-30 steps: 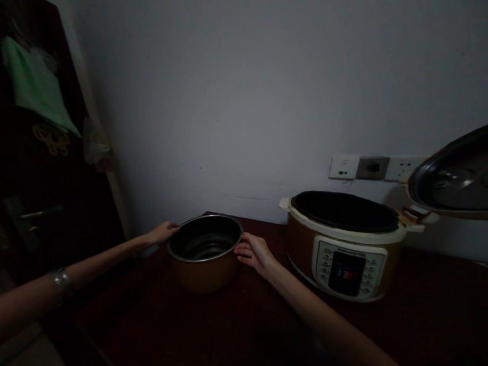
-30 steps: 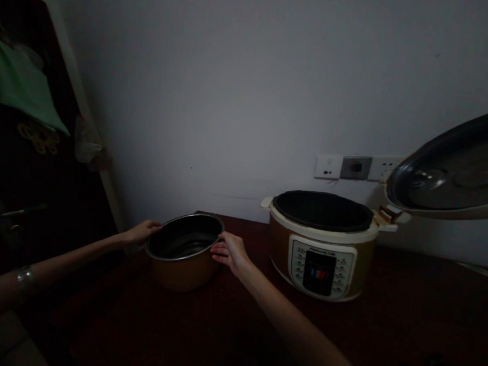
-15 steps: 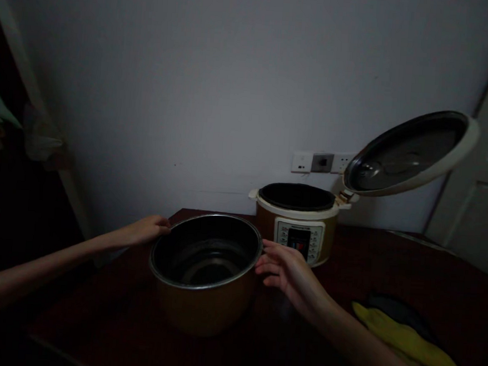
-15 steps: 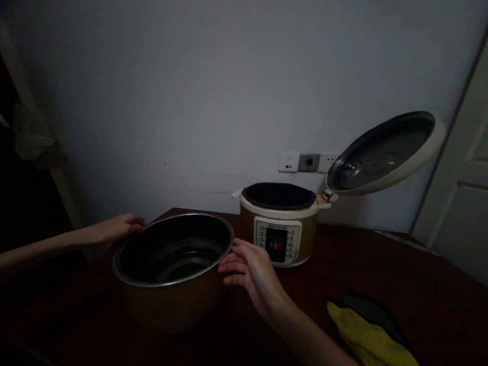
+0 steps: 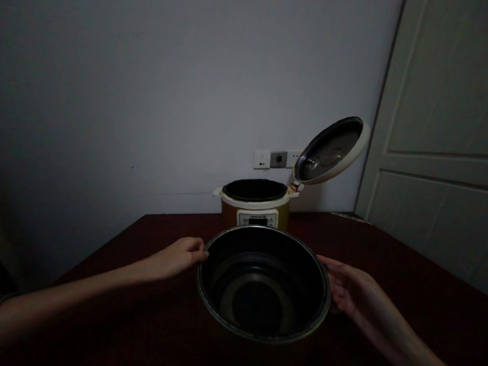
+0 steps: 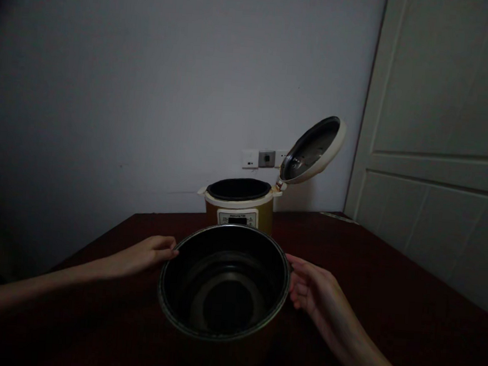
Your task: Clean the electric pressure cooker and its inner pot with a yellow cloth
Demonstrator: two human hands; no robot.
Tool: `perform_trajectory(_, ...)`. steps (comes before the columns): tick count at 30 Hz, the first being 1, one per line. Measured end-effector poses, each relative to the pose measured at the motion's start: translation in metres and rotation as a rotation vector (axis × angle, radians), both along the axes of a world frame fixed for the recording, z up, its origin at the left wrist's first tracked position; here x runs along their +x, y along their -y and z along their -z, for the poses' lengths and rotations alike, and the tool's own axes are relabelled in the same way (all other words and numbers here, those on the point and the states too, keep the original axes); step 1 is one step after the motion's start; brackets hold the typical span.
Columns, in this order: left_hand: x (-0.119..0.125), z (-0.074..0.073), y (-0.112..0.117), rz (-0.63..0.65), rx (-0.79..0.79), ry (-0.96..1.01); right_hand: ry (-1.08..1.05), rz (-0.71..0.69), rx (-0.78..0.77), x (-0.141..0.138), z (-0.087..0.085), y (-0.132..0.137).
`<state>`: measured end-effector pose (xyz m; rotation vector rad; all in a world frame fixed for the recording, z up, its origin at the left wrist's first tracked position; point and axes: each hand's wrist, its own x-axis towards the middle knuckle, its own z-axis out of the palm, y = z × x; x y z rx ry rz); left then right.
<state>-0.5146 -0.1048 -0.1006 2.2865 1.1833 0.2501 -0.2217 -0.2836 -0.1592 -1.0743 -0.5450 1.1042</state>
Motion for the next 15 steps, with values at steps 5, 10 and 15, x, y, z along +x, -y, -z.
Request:
perform_trajectory(5, 0.014, 0.013, -0.003, 0.03, -0.021, 0.032, 0.056, 0.036, -0.019, 0.011, 0.006, 0.009)
perform_trajectory(10, 0.02, 0.022, -0.004, 0.004, -0.123, 0.02, 0.064, 0.043, -0.017, 0.016, 0.014, 0.011)
perform_trajectory(15, 0.023, 0.025, -0.002, -0.006, -0.132, 0.006, 0.001, 0.043, -0.028, 0.019, 0.018, 0.01)
